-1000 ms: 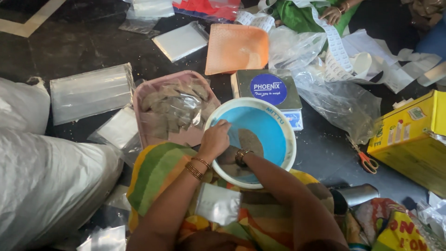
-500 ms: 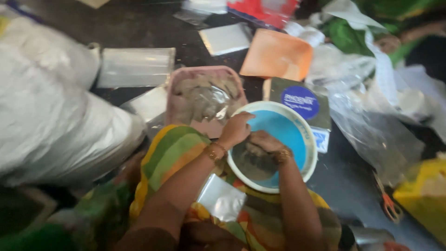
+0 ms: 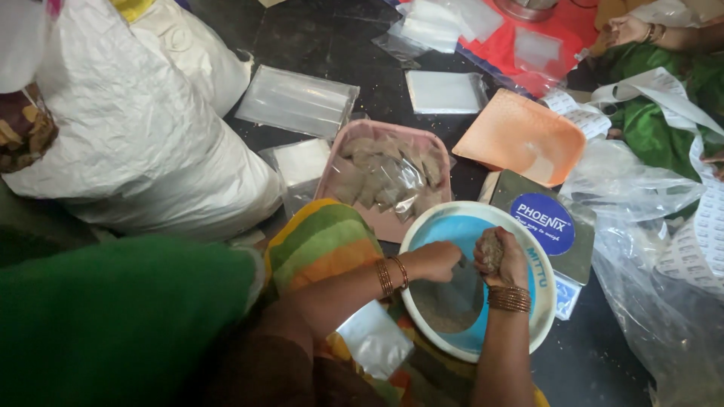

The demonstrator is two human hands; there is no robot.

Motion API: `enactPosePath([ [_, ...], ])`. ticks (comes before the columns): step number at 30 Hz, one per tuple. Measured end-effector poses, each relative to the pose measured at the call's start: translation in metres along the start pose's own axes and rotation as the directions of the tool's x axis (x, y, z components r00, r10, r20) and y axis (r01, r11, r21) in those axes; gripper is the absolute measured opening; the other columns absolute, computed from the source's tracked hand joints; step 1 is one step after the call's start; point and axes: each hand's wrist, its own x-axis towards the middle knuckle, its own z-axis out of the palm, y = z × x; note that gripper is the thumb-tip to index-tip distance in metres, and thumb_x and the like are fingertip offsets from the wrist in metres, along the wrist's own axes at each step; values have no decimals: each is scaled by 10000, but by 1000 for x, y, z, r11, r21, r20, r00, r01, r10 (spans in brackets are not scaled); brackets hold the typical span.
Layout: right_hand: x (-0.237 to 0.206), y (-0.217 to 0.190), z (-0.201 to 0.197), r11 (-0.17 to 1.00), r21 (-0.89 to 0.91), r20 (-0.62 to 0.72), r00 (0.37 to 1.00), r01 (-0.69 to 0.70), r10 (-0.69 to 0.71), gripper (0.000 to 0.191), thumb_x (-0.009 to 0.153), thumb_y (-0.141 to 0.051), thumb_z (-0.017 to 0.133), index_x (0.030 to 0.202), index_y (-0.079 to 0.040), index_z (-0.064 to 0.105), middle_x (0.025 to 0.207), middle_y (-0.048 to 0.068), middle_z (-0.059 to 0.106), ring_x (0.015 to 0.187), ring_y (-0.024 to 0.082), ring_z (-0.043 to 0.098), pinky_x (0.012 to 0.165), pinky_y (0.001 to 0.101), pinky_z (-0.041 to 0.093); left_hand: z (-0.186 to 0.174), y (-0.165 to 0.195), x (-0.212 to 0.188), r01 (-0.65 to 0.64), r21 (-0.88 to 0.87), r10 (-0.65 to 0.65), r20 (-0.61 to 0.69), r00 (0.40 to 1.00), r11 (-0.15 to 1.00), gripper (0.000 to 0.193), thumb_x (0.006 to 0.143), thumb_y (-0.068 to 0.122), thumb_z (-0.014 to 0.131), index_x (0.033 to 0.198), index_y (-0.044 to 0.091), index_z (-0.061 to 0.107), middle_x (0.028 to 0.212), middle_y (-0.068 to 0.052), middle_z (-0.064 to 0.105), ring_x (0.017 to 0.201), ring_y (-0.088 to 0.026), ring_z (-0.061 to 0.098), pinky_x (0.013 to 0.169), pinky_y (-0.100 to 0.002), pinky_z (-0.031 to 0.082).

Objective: The person scoops a brown granular material from a blue bowl into small plastic bags using both hands. The filled bags are placed into a pink tray. The person repeats this process throughout the clip.

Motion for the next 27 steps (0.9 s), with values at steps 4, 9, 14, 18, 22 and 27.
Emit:
enactPosePath([
  [4,5,2,5,999,26,-127,992,29,-25,262,988,-344,528,897,-105,581,692,50,547,500,160,474,382,259,301,5,-8,10,-16,-175,8,-47,999,984,469,672,4,598,1104,76,765,984,-231,742,983,-380,717,880,-433,561],
  [9,9,21,4,987,107,-110,988,123,-112,230,1021,-311,558,884,-127,569,700,6,523,517,152,491,411,279,340,12,-17,14,65,-36,-65,-6,998,997,260,734,43,664,947,-79,750,934,-295,723,964,-419,730,858,-446,591],
  [14,13,31,2,986,132,-203,977,99,-71,247,1003,-311,547,894,-101,618,743,22,585,609,168,574,544,323,471,21,-27,12,-28,-107,20,-74,997,994,300,692,31,677,970,-67,735,918,-326,700,961,-451,700,850,-479,567],
  [18,7,35,6,951,234,-176,971,200,-161,229,996,-254,524,888,-65,596,796,85,616,726,230,611,675,380,524,17,-22,5,-21,-219,-2,-100,995,976,350,704,14,676,1043,-32,752,989,-302,714,1010,-433,692,879,-453,557],
  [22,1,39,7,921,275,-77,961,277,-266,241,1037,-217,523,859,-56,548,790,111,590,758,280,600,733,413,524,7,-13,-5,-30,-305,-13,-138,990,952,362,727,8,672,1077,0,764,1016,-276,727,1011,-405,704,882,-430,546],
  [27,1,41,11,882,168,-54,898,440,-437,266,1049,-195,538,831,-45,563,799,95,584,791,266,606,781,433,531,-1,-10,-10,-12,-279,-45,-197,979,960,369,731,0,664,1090,-11,751,1016,-280,721,1018,-399,707,901,-429,549],
])
